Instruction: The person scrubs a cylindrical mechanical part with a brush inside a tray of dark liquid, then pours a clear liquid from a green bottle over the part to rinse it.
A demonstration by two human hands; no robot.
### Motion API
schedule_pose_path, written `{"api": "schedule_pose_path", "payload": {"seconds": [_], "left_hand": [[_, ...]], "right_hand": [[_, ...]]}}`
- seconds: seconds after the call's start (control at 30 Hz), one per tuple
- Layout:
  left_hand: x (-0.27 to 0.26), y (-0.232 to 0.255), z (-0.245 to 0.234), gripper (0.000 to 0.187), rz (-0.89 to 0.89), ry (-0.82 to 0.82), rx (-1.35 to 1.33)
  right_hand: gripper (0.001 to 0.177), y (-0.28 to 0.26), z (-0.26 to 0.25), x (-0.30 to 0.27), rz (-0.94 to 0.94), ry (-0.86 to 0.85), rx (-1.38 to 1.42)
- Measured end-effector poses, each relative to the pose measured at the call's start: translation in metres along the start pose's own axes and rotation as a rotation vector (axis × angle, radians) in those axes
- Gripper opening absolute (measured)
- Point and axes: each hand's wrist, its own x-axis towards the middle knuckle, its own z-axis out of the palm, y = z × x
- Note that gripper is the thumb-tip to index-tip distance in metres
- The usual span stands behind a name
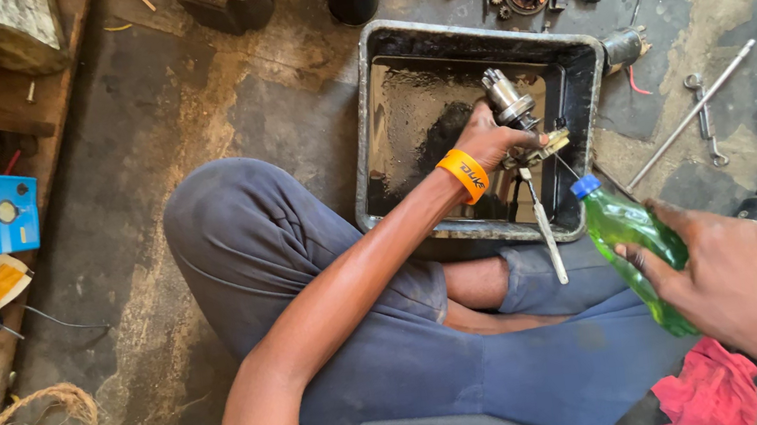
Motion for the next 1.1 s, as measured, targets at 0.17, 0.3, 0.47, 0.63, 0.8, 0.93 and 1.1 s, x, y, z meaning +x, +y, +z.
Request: {"api": "schedule_pose_path", "payload": {"seconds": [0.17, 0.3, 0.47, 0.63, 0.8, 0.93, 1.1], "left_hand": [[0.006, -0.013, 0.000, 0.083, 0.155, 0.038, -0.087], [0.014, -0.020, 0.005, 0.088, 0.212, 0.026, -0.155], [0.012, -0.013, 0.003, 0.075, 0.120, 0.087, 0.017], [0.006, 0.010, 0.000, 0.066, 0.172, 0.068, -0.106], [0.002, 0.029, -0.014, 0.061, 0.054, 0.108, -0.129], [0.003, 0.026, -0.013, 0.057, 0.153, 0.103, -0.110], [-0.001, 0.024, -0.015, 0.053, 0.096, 0.147, -0.007]], "right_hand": [[0.060, -0.007, -0.004, 0.000, -0.014, -0.007, -0.060], [0.063, 0.000, 0.005, 0.005, -0.005, -0.012, -0.005], [0.063, 0.030, 0.054, 0.029, 0.039, -0.149, 0.334], [0.062, 0.036, 0.131, 0.050, -0.221, -0.040, 1.507], [0.058, 0.003, 0.161, 0.038, -0.381, 0.226, 2.001], [0.060, -0.012, 0.159, 0.019, -0.396, 0.446, 2.068], [0.064, 0.035, 0.155, 0.034, -0.179, 0.770, 1.564]]}}
